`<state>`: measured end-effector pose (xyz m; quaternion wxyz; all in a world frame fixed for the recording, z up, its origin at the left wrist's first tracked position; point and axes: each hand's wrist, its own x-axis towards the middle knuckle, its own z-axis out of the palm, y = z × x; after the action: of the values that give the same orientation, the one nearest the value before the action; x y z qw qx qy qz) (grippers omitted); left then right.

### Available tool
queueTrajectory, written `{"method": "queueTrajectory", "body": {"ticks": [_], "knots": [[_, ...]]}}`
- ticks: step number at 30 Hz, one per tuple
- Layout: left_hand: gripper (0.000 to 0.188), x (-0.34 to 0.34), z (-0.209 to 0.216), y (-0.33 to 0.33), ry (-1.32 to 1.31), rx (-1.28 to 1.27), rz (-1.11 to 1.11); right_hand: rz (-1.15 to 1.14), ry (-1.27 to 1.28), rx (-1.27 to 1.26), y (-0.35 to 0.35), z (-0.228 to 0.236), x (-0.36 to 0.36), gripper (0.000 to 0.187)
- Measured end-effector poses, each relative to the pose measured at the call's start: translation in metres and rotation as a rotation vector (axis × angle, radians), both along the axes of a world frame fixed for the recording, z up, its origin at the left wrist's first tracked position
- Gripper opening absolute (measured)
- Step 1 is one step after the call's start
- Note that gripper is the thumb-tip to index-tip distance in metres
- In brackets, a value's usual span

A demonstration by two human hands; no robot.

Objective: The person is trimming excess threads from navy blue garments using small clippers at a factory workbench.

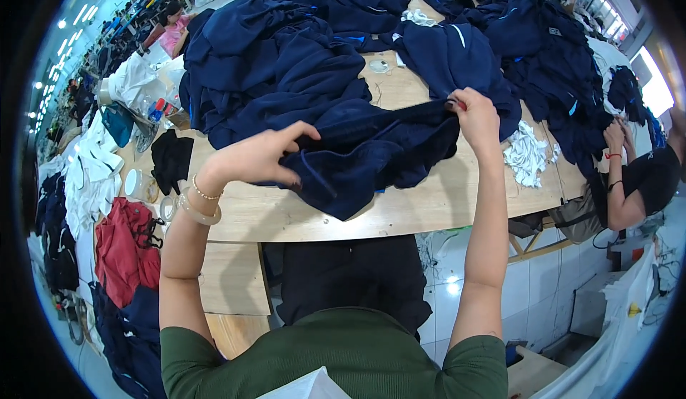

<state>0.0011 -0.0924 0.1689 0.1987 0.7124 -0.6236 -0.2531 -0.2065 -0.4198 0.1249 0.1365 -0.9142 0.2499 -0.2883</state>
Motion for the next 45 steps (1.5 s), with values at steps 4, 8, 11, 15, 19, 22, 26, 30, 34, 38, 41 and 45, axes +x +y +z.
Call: {"method": "queueTrajectory", "body": {"ticks": [4,8,11,15,19,22,26,30,34,38,41,45], "knots": [[0.023,0.0,-0.001,-0.007,0.025,-0.029,0.163,0.005,0.027,0.072,0.002,-0.023,-0.005,0.012],[0.02,0.006,-0.023,-0.008,0.056,-0.077,0.128,0.001,0.07,0.105,0.013,-0.026,-0.003,0.012],[0.031,0.011,-0.03,-0.01,0.349,-0.027,0.047,0.019,0.097,0.108,0.022,-0.025,-0.002,0.015],[0.053,0.017,-0.015,-0.009,0.754,0.32,-0.155,-0.018,0.13,0.128,0.024,-0.03,-0.007,0.015],[0.064,0.02,-0.038,-0.006,0.868,0.377,-0.199,0.013,0.15,0.138,0.024,-0.044,-0.012,0.013],[0.043,0.007,-0.052,-0.015,0.372,0.209,-0.079,0.034,0.158,0.127,0.031,-0.055,-0.016,0.013],[0.019,-0.025,-0.068,-0.023,0.058,0.098,-0.121,-0.005,0.177,0.154,0.04,-0.056,-0.022,0.012],[0.018,-0.034,-0.083,-0.026,-0.057,0.257,0.09,-0.005,0.138,0.176,0.039,-0.053,-0.03,0.012],[0.015,-0.033,-0.1,-0.013,-0.397,0.338,0.023,0.028,0.125,0.197,0.048,-0.048,-0.032,0.013],[0.018,-0.056,-0.065,-0.019,-0.845,0.272,0.225,0.07,0.004,0.187,0.049,-0.021,-0.039,0.01],[0.014,-0.034,-0.024,-0.019,-0.912,0.029,0.389,0.095,-0.286,0.235,0.052,0.02,-0.042,0.01],[0.023,-0.016,0.05,-0.009,-0.5,-0.452,0.193,0.067,-0.403,0.203,0.036,0.061,-0.036,0.009]]}}
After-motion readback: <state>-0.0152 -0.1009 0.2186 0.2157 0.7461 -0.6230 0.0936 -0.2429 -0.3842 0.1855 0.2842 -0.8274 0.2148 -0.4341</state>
